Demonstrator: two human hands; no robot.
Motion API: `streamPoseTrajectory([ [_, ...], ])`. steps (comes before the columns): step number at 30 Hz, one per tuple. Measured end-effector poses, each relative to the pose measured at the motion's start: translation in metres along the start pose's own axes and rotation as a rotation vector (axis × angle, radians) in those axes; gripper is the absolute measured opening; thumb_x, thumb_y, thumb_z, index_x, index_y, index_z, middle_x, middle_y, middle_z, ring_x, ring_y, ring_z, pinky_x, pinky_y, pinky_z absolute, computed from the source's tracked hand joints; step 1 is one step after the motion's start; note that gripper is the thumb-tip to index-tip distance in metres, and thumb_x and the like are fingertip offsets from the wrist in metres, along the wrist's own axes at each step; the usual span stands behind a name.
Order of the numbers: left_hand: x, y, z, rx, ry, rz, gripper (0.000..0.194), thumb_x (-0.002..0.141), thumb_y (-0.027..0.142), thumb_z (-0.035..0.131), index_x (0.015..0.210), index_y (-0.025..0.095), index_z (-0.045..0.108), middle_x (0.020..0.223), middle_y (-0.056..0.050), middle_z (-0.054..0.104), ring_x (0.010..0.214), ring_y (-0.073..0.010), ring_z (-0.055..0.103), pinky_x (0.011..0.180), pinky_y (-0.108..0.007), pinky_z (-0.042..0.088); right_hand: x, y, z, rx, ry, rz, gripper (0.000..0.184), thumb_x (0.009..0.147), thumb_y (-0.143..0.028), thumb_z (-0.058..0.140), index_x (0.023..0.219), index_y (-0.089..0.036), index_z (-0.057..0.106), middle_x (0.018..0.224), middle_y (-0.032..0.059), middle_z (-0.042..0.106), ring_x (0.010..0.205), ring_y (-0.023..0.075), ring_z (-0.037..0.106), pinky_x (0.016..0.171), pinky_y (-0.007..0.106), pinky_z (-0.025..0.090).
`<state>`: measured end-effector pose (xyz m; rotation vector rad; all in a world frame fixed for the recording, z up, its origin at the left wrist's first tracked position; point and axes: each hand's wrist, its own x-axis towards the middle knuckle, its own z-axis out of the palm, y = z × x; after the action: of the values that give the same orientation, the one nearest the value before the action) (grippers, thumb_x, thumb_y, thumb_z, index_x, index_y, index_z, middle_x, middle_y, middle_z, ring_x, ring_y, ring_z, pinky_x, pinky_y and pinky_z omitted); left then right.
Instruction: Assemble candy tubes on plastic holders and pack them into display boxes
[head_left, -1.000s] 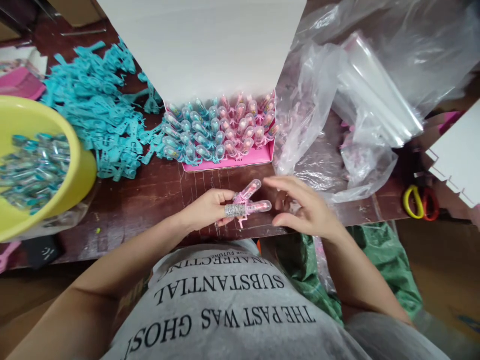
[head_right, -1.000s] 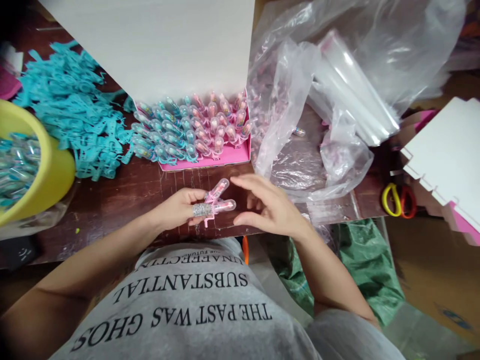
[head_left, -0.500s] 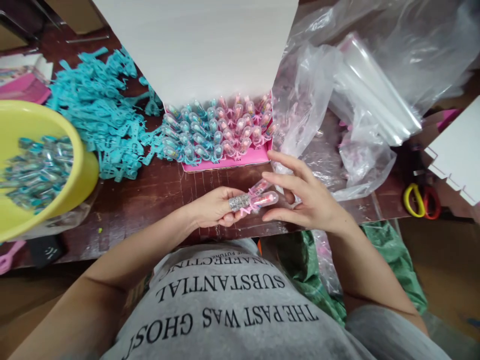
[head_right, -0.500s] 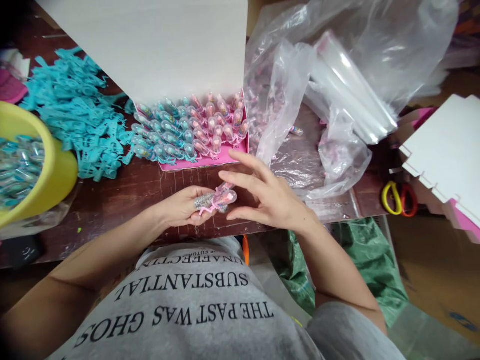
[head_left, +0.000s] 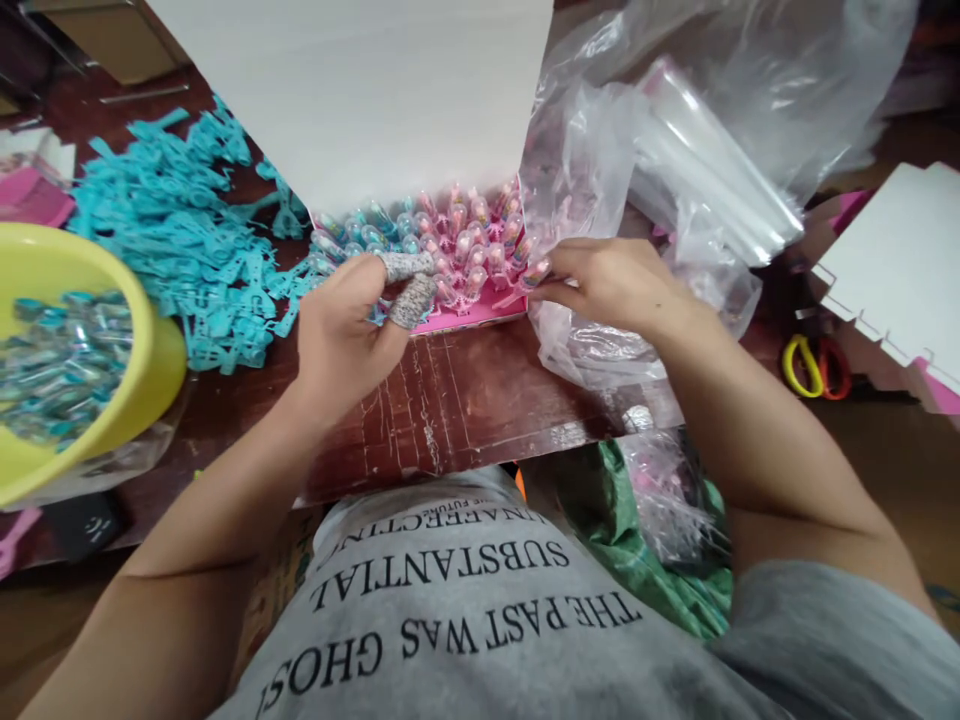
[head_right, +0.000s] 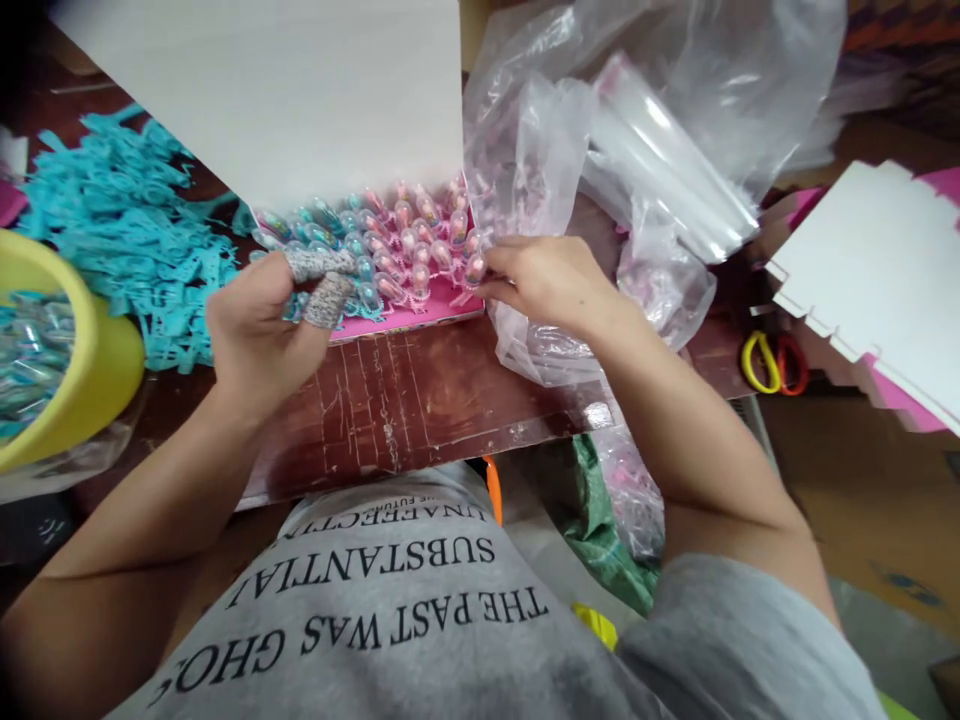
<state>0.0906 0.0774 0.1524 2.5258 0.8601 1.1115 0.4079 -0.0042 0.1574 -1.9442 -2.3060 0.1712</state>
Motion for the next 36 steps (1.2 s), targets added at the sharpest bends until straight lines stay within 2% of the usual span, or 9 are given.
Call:
streamPoseTrajectory([
  [7, 0.016, -0.026, -0.030, 0.031, 0.169, -0.140, 0.035, 0.109, 0.052, 0.059, 0.104, 0.022, 0.077, 0.093, -0.001, 0.079, 0.087, -0.0158, 0.074, 0.079, -0.040, 0.057, 0.026, -0.024, -0.012, -0.141, -0.122, -0.051, 0.033, 0.106, -0.043, 0.051, 0.106, -0.025, 0.078, 0.104, 0.0064, 0.077, 0.097, 0.0276, 0.068, 0.071, 0.036, 0.038],
  [10, 0.028, -0.051, -0.037, -0.022, 0.304, -0.100, 0.038, 0.106, 0.056, 0.064, 0.102, 0.020, 0.078, 0.087, 0.000, 0.078, 0.081, -0.0141, 0.073, 0.076, -0.038, 0.059, 0.024, -0.029, -0.009, -0.146, -0.059, -0.055, 0.034, 0.107, -0.042, 0.050, 0.116, -0.026, 0.078, 0.115, 0.0071, 0.077, 0.100, 0.0278, 0.067, 0.073, 0.036, 0.039],
  [14, 0.050, -0.094, -0.042, 0.084, 0.326, 0.000, 0.052, 0.112, 0.064, 0.047, 0.112, 0.018, 0.069, 0.093, 0.004, 0.073, 0.086, -0.0086, 0.072, 0.075, -0.029, 0.059, 0.019, -0.029, 0.002, -0.111, 0.012, -0.054, 0.036, 0.110, -0.041, 0.046, 0.113, -0.026, 0.079, 0.127, 0.0066, 0.075, 0.100, 0.0256, 0.068, 0.064, 0.034, 0.034],
  [17, 0.064, -0.106, -0.045, 0.119, 0.421, 0.064, 0.051, 0.114, 0.061, 0.043, 0.108, 0.015, 0.063, 0.094, 0.005, 0.071, 0.086, -0.0061, 0.071, 0.075, -0.026, 0.060, 0.018, -0.029, 0.008, -0.096, 0.006, -0.045, 0.036, 0.110, -0.042, 0.045, 0.110, -0.028, 0.079, 0.129, 0.0041, 0.074, 0.098, 0.0230, 0.069, 0.059, 0.033, 0.030],
  [22, 0.049, -0.063, -0.039, 0.181, 0.346, 0.100, 0.032, 0.114, 0.048, 0.050, 0.130, 0.027, 0.066, 0.120, -0.004, 0.075, 0.109, -0.0214, 0.071, 0.089, -0.046, 0.060, 0.014, -0.025, 0.009, -0.088, 0.011, -0.035, 0.033, 0.110, -0.042, 0.049, 0.116, -0.030, 0.079, 0.135, 0.0033, 0.073, 0.099, 0.0229, 0.071, 0.060, 0.033, 0.034],
  [25, 0.028, -0.025, -0.006, 0.204, 0.136, 0.253, 0.029, 0.108, 0.048, 0.059, 0.115, 0.022, 0.071, 0.112, -0.006, 0.078, 0.111, -0.0269, 0.068, 0.099, -0.053, 0.052, 0.011, -0.022, 0.007, -0.057, 0.046, -0.033, 0.032, 0.109, -0.042, 0.051, 0.118, -0.030, 0.080, 0.135, 0.0049, 0.072, 0.098, 0.0236, 0.072, 0.061, 0.035, 0.038],
  [29, 0.009, 0.016, 0.051, 0.155, -0.154, 0.222, 0.020, 0.110, 0.029, 0.053, 0.103, 0.022, 0.071, 0.112, -0.008, 0.080, 0.115, -0.0292, 0.066, 0.099, -0.050, 0.047, 0.011, -0.018, 0.004, -0.059, 0.043, -0.066, 0.033, 0.108, -0.046, 0.053, 0.118, -0.031, 0.080, 0.134, 0.0063, 0.071, 0.090, 0.0224, 0.070, 0.058, 0.035, 0.037],
  [32, 0.003, 0.031, 0.080, 0.226, -0.186, 0.174, 0.025, 0.110, 0.017, 0.045, 0.108, 0.019, 0.070, 0.099, -0.011, 0.079, 0.106, -0.0287, 0.067, 0.094, -0.045, 0.046, 0.008, -0.015, 0.006, -0.080, 0.053, -0.060, 0.034, 0.107, -0.048, 0.055, 0.122, -0.030, 0.079, 0.138, 0.0077, 0.068, 0.088, 0.0217, 0.068, 0.057, 0.034, 0.037],
  [36, 0.000, 0.031, 0.098, 0.191, -0.184, 0.069, 0.025, 0.109, 0.018, 0.046, 0.121, 0.015, 0.067, 0.100, -0.014, 0.077, 0.110, -0.0324, 0.066, 0.102, -0.049, 0.042, 0.000, -0.010, 0.015, -0.047, 0.155, -0.019, 0.039, 0.105, -0.052, 0.058, 0.134, -0.030, 0.073, 0.142, 0.0100, 0.064, 0.092, 0.0233, 0.068, 0.060, 0.032, 0.042],
])
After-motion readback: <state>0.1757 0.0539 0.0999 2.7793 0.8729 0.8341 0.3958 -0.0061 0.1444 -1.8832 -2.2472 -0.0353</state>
